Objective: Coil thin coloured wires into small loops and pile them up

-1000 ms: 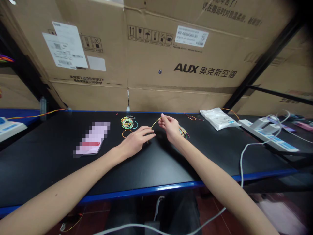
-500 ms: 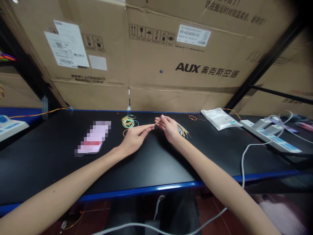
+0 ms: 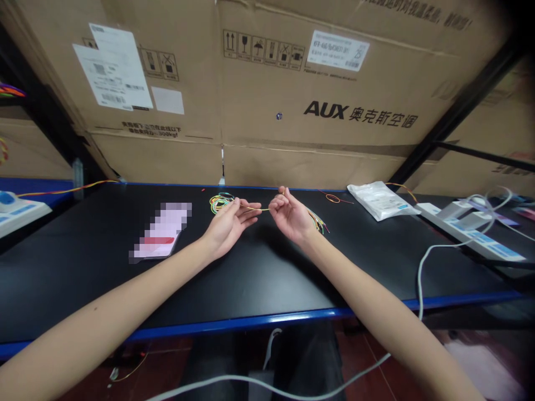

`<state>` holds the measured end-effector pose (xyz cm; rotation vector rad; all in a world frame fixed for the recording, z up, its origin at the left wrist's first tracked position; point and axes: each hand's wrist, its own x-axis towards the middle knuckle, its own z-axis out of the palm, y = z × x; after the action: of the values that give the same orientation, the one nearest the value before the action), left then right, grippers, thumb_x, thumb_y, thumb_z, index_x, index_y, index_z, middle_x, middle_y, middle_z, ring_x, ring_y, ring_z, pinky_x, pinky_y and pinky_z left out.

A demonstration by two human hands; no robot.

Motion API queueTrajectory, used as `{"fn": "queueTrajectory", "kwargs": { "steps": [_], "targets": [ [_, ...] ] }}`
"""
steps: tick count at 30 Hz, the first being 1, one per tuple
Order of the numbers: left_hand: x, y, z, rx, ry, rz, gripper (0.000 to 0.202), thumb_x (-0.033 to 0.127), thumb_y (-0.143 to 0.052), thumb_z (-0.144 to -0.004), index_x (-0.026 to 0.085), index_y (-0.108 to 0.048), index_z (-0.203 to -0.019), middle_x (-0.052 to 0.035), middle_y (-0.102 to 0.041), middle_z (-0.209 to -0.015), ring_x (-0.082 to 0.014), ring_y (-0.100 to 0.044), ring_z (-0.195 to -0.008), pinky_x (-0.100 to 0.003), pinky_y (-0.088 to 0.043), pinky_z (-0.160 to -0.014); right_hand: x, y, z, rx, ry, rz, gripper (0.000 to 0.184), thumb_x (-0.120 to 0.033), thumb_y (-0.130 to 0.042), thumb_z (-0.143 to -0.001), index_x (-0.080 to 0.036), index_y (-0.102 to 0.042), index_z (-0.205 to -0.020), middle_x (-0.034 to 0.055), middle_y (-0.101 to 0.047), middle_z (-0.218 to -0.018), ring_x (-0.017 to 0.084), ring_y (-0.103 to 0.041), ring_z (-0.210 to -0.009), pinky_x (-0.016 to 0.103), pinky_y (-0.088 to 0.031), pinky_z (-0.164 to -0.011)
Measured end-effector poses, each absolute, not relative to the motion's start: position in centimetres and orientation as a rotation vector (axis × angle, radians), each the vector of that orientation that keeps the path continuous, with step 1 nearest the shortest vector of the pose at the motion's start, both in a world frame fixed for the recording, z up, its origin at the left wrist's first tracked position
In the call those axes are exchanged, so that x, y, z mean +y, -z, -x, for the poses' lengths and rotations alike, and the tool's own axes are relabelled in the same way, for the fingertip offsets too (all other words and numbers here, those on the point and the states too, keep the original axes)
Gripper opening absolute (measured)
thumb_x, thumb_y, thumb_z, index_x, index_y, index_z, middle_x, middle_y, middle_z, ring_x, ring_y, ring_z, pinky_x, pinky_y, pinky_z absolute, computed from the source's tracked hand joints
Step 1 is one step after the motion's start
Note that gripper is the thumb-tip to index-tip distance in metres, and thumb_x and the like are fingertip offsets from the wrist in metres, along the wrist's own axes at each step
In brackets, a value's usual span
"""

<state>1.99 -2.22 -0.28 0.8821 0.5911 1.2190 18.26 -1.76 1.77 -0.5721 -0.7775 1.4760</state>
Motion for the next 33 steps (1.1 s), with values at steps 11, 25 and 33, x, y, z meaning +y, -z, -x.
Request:
{"fn": "queueTrajectory", "kwargs": {
  "steps": [11, 25, 33],
  "targets": [
    [-2.3, 0.2, -2.2, 0.545, -1.248, -0.905, 0.03, 0.027, -0.039, -0.098, 0.017, -0.066, -0.093, -0.0081, -0.069, -0.114, -0.0179, -0.061, -0.113, -0.036, -0.042, -0.102, -1.1, -0.6, -18.3, -0.828, -1.543, 0.604, 0.012, -0.032, -0.059, -0.087, -0.022, -0.061, -0.082, -0.0067, -0.038, -0.058, 0.008, -0.036, -0.051, 0.02, -0.04, -0.055],
    [-2.2, 0.9, -2.3, 0.783, -1.168, -0.957, 0.024, 0.03, -0.049, -0.093, 0.014, -0.067, -0.092, 0.0022, -0.05, -0.063, -0.0088, -0.049, -0.056, -0.023, -0.042, -0.06, -1.3, 0.3, -17.7, -0.839, -1.55, 0.632, 0.019, -0.024, -0.051, -0.086, -0.017, -0.068, -0.086, -0.0045, -0.034, -0.061, 0.009, -0.033, -0.054, 0.022, -0.039, -0.056],
    [-2.4, 0.0, -2.2, 0.6, -1.189, -0.866, 0.029, 0.024, -0.049, -0.085, 0.011, -0.067, -0.103, -0.0043, -0.06, -0.075, -0.0134, -0.058, -0.072, -0.029, -0.051, -0.077, -1.4, -1.5, -19.0, -0.866, -1.572, 0.645, 0.024, -0.016, -0.046, -0.08, -0.016, -0.069, -0.087, -0.0034, -0.04, -0.061, 0.009, -0.038, -0.055, 0.022, -0.043, -0.059]
  ]
}}
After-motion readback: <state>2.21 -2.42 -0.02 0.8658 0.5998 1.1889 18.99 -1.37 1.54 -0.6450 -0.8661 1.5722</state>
